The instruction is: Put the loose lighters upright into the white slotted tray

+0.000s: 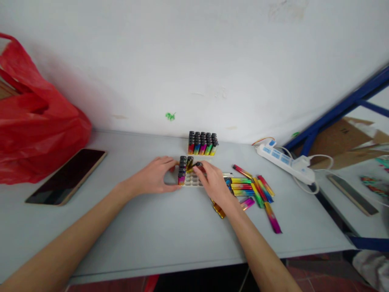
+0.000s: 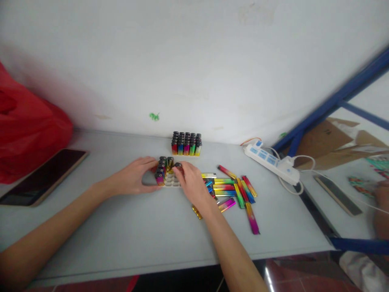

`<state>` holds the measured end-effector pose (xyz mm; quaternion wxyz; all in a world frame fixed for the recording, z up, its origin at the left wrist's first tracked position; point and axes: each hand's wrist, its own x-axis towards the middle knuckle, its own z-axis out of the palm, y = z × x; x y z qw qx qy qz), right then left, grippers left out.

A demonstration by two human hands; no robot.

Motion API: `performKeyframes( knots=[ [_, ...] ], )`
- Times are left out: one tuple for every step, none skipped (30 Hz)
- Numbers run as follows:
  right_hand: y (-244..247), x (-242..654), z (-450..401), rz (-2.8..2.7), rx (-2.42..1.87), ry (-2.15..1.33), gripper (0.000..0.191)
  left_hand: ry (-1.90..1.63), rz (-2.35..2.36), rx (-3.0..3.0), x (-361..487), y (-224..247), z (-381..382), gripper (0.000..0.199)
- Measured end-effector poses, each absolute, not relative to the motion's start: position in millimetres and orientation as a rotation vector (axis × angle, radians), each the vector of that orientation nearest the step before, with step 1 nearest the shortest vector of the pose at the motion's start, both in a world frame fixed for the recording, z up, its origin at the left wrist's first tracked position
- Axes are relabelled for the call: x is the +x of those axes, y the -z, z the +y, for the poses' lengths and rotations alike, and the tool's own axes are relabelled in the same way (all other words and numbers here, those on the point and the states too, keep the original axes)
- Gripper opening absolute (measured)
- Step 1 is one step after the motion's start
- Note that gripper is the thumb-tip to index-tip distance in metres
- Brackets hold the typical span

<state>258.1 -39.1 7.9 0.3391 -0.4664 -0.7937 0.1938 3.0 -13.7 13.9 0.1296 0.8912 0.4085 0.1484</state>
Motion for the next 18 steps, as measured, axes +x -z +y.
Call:
performKeyframes(
  knots=[
    [-8.1, 256.6, -38.2, -2.123, -1.221, -0.465, 0.024, -0.427, 1.187, 2.59, 3.1, -14.1, -13.6, 0.057],
    [-9.1, 254.8, -37.6, -2.182, -1.238, -0.4, 0.025, -0.422, 1.192, 2.588, 3.3, -14.6, -13.6, 0.057],
    [-10.6, 252.7, -37.3, -2.235, -1.269, -0.316, 0.025, -0.417, 1.195, 2.586, 3.7, -15.3, -13.6, 0.056],
    [-12.4, 250.5, -37.3, -2.274, -1.31, -0.224, 0.026, -0.411, 1.198, 2.584, 4.1, -16.2, -13.7, 0.055],
    [-14.4, 248.3, -37.6, -2.301, -1.352, -0.141, 0.026, -0.406, 1.201, 2.582, 4.6, -17.1, -13.9, 0.054],
    [-16.3, 246.2, -38.3, -2.317, -1.388, -0.083, 0.027, -0.402, 1.203, 2.579, 5.1, -18.0, -14.0, 0.052],
    [-17.9, 244.6, -39.3, -2.323, -1.413, -0.054, 0.028, -0.397, 1.204, 2.575, 5.5, -18.6, -14.1, 0.049],
    [-19.2, 243.6, -40.5, -2.322, -1.425, -0.051, 0.029, -0.394, 1.208, 2.571, 5.9, -19.1, -14.1, 0.047],
    [-20.0, 243.6, -41.7, -2.316, -1.427, -0.065, 0.03, -0.395, 1.212, 2.566, 6.1, -19.2, -14.0, 0.046],
    [-20.6, 244.8, -42.9, -2.303, -1.425, -0.084, 0.032, -0.399, 1.218, 2.561, 6.2, -19.0, -13.9, 0.045],
    [-20.9, 247.2, -43.8, -2.284, -1.426, -0.101, 0.035, -0.404, 1.222, 2.558, 6.1, -18.6, -13.6, 0.044],
    [-21.1, 251.0, -44.2, -2.259, -1.436, -0.115, 0.039, -0.409, 1.225, 2.557, 5.8, -18.0, -13.2, 0.044],
    [-21.6, 256.1, -44.0, -2.225, -1.458, -0.128, 0.043, -0.411, 1.224, 2.557, 5.4, -17.4, -12.8, 0.044],
    [-22.5, 262.3, -43.2, -2.18, -1.49, -0.14, 0.049, -0.409, 1.22, 2.559, 5.0, -16.8, -12.4, 0.045],
    [-24.0, 269.4, -41.9, -2.121, -1.53, -0.147, 0.054, -0.401, 1.218, 2.561, 4.5, -16.3, -12.0, 0.045],
    [-26.3, 277.3, -40.2, -2.049, -1.569, -0.146, 0.058, -0.393, 1.221, 2.561, 4.1, -15.9, -11.6, 0.046],
    [-29.4, 285.6, -38.4, -1.968, -1.603, -0.141, 0.061, -0.386, 1.226, 2.561, 3.8, -15.7, -11.3, 0.047],
    [-33.2, 294.4, -36.9, -1.887, -1.629, -0.135, 0.063, -0.38, 1.233, 2.562, 3.6, -15.5, -11.0, 0.048]
  ],
)
